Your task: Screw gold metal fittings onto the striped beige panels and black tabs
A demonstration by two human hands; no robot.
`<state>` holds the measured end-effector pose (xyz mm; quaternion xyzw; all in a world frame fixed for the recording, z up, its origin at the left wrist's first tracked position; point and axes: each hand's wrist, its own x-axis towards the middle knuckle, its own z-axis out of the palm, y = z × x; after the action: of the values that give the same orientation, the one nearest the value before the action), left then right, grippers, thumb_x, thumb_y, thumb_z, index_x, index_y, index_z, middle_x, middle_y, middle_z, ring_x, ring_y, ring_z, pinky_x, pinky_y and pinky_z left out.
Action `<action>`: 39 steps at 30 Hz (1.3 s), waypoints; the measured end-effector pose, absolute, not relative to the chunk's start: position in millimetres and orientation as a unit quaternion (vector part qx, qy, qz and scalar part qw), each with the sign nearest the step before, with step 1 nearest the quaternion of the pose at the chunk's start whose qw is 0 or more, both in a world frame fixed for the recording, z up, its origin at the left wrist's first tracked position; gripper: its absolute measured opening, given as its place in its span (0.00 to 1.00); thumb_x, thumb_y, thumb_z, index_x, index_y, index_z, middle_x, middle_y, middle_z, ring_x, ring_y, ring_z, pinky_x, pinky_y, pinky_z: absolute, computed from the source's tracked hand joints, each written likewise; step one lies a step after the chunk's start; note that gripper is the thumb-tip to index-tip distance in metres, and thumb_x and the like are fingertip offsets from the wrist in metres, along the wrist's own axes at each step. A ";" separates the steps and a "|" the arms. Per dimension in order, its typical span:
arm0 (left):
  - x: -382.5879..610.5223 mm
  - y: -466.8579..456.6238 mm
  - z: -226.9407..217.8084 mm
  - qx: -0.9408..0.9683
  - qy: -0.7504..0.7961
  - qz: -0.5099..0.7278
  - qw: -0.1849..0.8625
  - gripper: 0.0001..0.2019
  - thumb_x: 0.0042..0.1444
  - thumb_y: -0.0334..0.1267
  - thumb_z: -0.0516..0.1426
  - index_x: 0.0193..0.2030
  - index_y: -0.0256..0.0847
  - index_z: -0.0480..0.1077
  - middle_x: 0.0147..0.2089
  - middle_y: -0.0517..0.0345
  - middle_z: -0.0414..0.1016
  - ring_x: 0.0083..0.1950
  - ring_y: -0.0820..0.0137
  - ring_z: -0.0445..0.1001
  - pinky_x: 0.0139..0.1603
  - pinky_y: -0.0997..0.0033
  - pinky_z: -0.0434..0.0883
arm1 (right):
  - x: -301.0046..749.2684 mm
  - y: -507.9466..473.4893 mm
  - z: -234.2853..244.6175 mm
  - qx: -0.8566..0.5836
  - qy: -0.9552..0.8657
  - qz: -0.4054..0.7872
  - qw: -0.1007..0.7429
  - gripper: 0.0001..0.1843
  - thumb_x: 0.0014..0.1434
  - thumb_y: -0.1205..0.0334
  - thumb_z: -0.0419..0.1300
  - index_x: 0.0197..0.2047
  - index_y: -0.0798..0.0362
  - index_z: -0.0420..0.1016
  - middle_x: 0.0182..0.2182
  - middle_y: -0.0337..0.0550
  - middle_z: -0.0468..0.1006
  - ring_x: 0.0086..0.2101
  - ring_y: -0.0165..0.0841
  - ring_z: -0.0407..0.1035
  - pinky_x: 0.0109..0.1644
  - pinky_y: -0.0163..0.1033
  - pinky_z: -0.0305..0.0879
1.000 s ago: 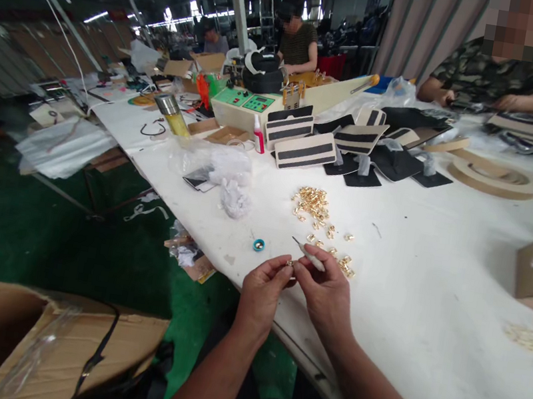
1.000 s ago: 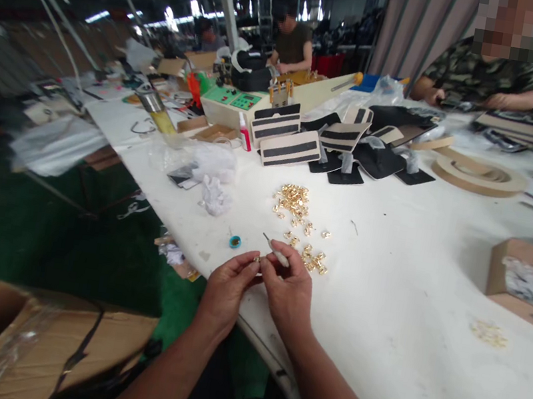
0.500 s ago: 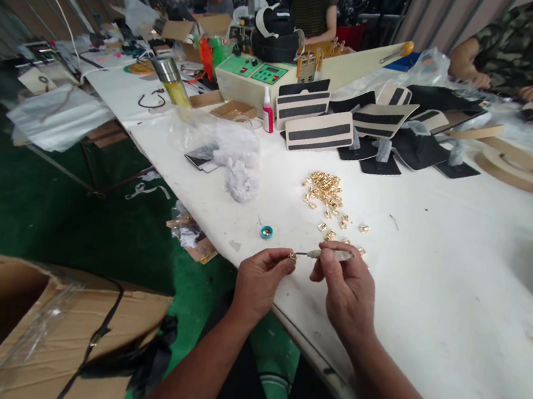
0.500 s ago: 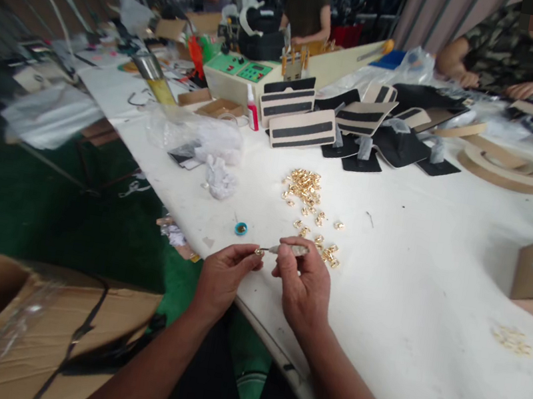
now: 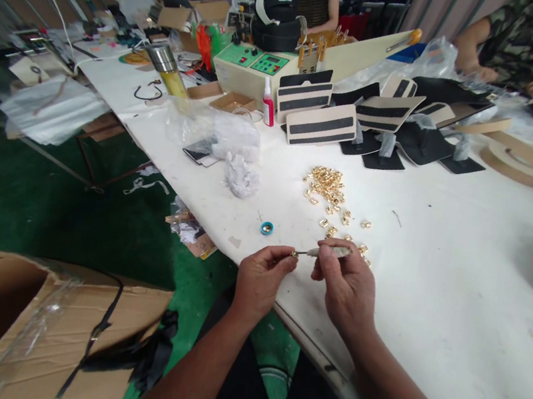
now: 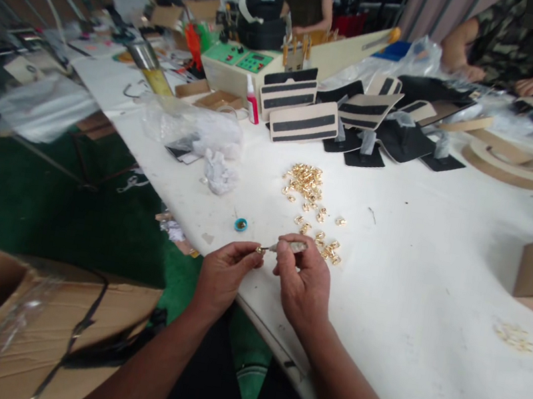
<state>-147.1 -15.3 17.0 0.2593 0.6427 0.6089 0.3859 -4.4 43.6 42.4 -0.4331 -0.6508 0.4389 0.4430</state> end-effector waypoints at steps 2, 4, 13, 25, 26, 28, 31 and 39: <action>-146.9 -15.1 17.5 0.256 0.643 0.610 0.386 0.11 0.50 0.41 0.71 0.40 0.41 0.85 0.33 0.56 0.85 0.35 0.67 0.80 0.41 0.70 0.74 | -4.4 43.4 42.0 -0.434 -0.651 0.439 0.442 0.13 0.70 0.49 0.59 0.43 0.49 0.76 0.24 0.35 0.75 0.26 0.33 0.72 0.36 0.40 0.68; -146.7 -15.0 17.5 0.256 0.643 0.610 0.386 0.11 0.50 0.41 0.71 0.40 0.41 0.85 0.33 0.56 0.85 0.35 0.67 0.80 0.41 0.70 0.74 | -4.5 43.1 41.6 -0.435 -0.651 0.438 0.441 0.13 0.70 0.49 0.59 0.43 0.49 0.76 0.25 0.36 0.76 0.26 0.32 0.72 0.36 0.39 0.68; -145.1 -15.7 18.3 0.260 0.646 0.606 0.384 0.11 0.50 0.42 0.71 0.40 0.41 0.85 0.35 0.55 0.86 0.36 0.66 0.81 0.43 0.69 0.75 | -5.0 43.5 44.5 -0.443 -0.658 0.419 0.442 0.13 0.70 0.49 0.58 0.42 0.49 0.76 0.25 0.36 0.76 0.27 0.33 0.73 0.36 0.40 0.68; -145.5 -15.2 17.3 0.266 0.654 0.600 0.376 0.12 0.50 0.42 0.70 0.41 0.41 0.85 0.35 0.56 0.86 0.36 0.67 0.81 0.44 0.69 0.75 | -5.7 43.6 43.9 -0.439 -0.670 0.409 0.437 0.11 0.71 0.52 0.58 0.42 0.50 0.76 0.24 0.35 0.76 0.25 0.31 0.71 0.35 0.38 0.67; -145.6 -15.2 17.0 0.267 0.654 0.600 0.376 0.12 0.50 0.42 0.70 0.41 0.40 0.85 0.35 0.56 0.86 0.36 0.67 0.81 0.44 0.69 0.75 | -5.9 43.6 43.8 -0.438 -0.674 0.404 0.436 0.11 0.71 0.52 0.58 0.42 0.50 0.76 0.24 0.35 0.76 0.25 0.31 0.71 0.34 0.37 0.67; -145.5 -15.4 16.1 0.271 0.653 0.599 0.376 0.12 0.51 0.42 0.70 0.41 0.40 0.84 0.35 0.56 0.86 0.37 0.67 0.81 0.44 0.68 0.76 | -6.1 43.6 43.9 -0.433 -0.687 0.386 0.436 0.10 0.70 0.54 0.58 0.43 0.50 0.76 0.26 0.35 0.77 0.25 0.30 0.72 0.35 0.37 0.67; -143.4 -16.2 15.0 0.290 0.661 0.591 0.359 0.10 0.52 0.41 0.69 0.41 0.41 0.84 0.37 0.56 0.87 0.39 0.66 0.82 0.46 0.68 0.77 | -6.5 44.8 45.1 -0.419 -0.715 0.362 0.426 0.09 0.69 0.55 0.59 0.41 0.50 0.76 0.31 0.38 0.79 0.27 0.30 0.73 0.36 0.36 0.67; -135.4 -16.9 19.0 0.373 0.704 0.537 0.278 0.06 0.58 0.39 0.66 0.39 0.44 0.85 0.39 0.58 0.87 0.42 0.65 0.83 0.49 0.66 0.77 | -0.2 57.3 42.7 -0.457 -0.610 0.525 0.379 0.19 0.70 0.46 0.59 0.32 0.49 0.71 0.21 0.36 0.75 0.24 0.32 0.70 0.35 0.38 0.66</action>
<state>-135.4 -16.9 19.0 0.3731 0.7038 0.5369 0.2779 -0.2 57.3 42.7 -0.4567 -0.6100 0.5251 0.3789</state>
